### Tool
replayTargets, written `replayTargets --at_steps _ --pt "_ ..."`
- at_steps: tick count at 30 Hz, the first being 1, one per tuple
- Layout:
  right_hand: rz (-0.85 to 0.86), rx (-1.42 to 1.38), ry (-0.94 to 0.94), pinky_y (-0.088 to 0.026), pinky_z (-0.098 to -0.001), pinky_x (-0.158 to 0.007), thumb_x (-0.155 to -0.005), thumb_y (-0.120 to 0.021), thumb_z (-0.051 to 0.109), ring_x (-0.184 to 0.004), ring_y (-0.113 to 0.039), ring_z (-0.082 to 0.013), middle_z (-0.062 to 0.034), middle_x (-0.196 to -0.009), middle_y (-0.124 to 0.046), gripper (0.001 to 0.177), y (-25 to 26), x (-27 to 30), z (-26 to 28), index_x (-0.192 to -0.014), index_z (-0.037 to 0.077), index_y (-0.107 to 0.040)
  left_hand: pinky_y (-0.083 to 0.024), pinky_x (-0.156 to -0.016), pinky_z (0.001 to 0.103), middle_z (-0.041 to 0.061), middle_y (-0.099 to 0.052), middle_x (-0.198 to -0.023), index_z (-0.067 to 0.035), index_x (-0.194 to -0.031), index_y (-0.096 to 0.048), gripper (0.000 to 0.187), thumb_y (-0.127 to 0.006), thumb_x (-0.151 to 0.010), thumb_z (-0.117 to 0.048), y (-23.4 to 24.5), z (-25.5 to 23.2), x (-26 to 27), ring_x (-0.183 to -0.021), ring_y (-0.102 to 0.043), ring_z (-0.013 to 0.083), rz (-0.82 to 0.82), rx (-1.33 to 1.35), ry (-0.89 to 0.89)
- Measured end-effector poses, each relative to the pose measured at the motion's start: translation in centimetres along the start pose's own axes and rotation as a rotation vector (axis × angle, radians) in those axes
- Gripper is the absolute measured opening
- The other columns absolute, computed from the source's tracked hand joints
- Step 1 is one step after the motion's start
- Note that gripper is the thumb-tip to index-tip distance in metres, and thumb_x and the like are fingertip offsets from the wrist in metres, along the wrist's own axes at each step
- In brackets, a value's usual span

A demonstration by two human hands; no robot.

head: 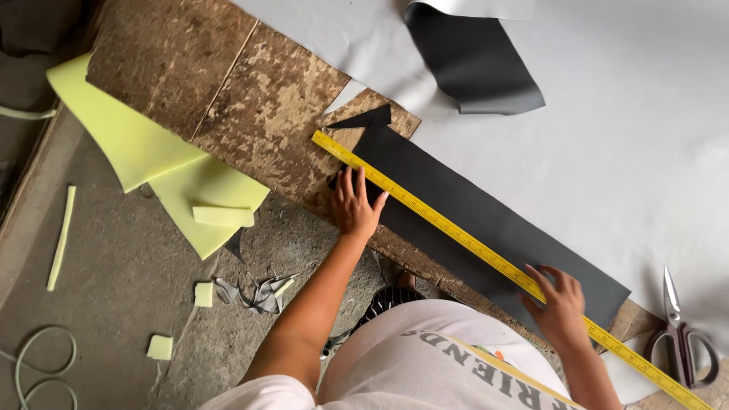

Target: The person measures a black sheet of material with a yellow ruler and marks it with a pen. They then use a small textured template to trace multiple shapes onto the sheet. Finally, they use scissors to cut out the marked shapes from the black material.

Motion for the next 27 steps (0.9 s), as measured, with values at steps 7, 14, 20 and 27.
replayTargets --at_steps 7,14,20,27 --pt "-0.055 0.156 -0.192 -0.043 -0.0504 -0.112 -0.073 -0.078 0.052 -0.125 -0.06 -0.0352 -0.0114 -0.138 -0.064 0.069 2.5 9.8 -9.8 -0.135 0.023 -0.072 -0.026 -0.119 0.06 0.021 -0.033 -0.163 -0.012 -0.152 -0.044 0.088 -0.056 -0.09 -0.073 0.8 -2.0 -0.1 -0.152 -0.025 0.0416 -0.073 0.109 0.078" --pt "-0.109 0.226 -0.299 -0.05 -0.0433 -0.1 -0.076 -0.085 0.044 -0.116 -0.065 -0.0269 -0.0049 -0.125 -0.07 0.051 3.5 15.8 -14.7 -0.122 0.024 -0.079 -0.027 -0.118 0.062 0.017 -0.031 -0.165 -0.007 -0.149 -0.045 0.08 -0.057 -0.095 -0.064 0.4 -2.5 0.0 -0.154 -0.024 0.042 -0.141 0.053 0.027" --pt "-0.051 0.05 -0.247 -0.052 -0.0428 -0.083 -0.079 -0.082 0.041 -0.109 -0.057 -0.0267 0.002 -0.118 -0.069 0.043 3.1 16.3 -16.3 -0.119 0.025 -0.078 -0.026 -0.12 0.062 0.016 -0.03 -0.165 -0.005 -0.148 -0.045 0.075 -0.054 -0.098 -0.061 0.3 -2.3 0.2 -0.154 -0.024 0.0397 -0.153 0.06 0.034" --pt "-0.074 -0.011 -0.182 -0.048 -0.0427 -0.093 -0.082 -0.082 0.034 -0.106 -0.056 -0.0263 0.0002 -0.117 -0.068 0.039 2.7 17.3 -17.6 -0.118 0.019 -0.078 -0.032 -0.118 0.064 0.016 -0.029 -0.165 -0.008 -0.15 -0.043 0.079 -0.055 -0.097 -0.065 0.3 -2.1 0.2 -0.154 -0.027 0.0395 -0.181 0.105 0.044"
Point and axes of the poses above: each hand's wrist, its own x-axis away from the middle knuckle, its own y-axis out of the back of the hand, z = x × y, the point moved 2 cm from there along -x, towards the middle knuckle
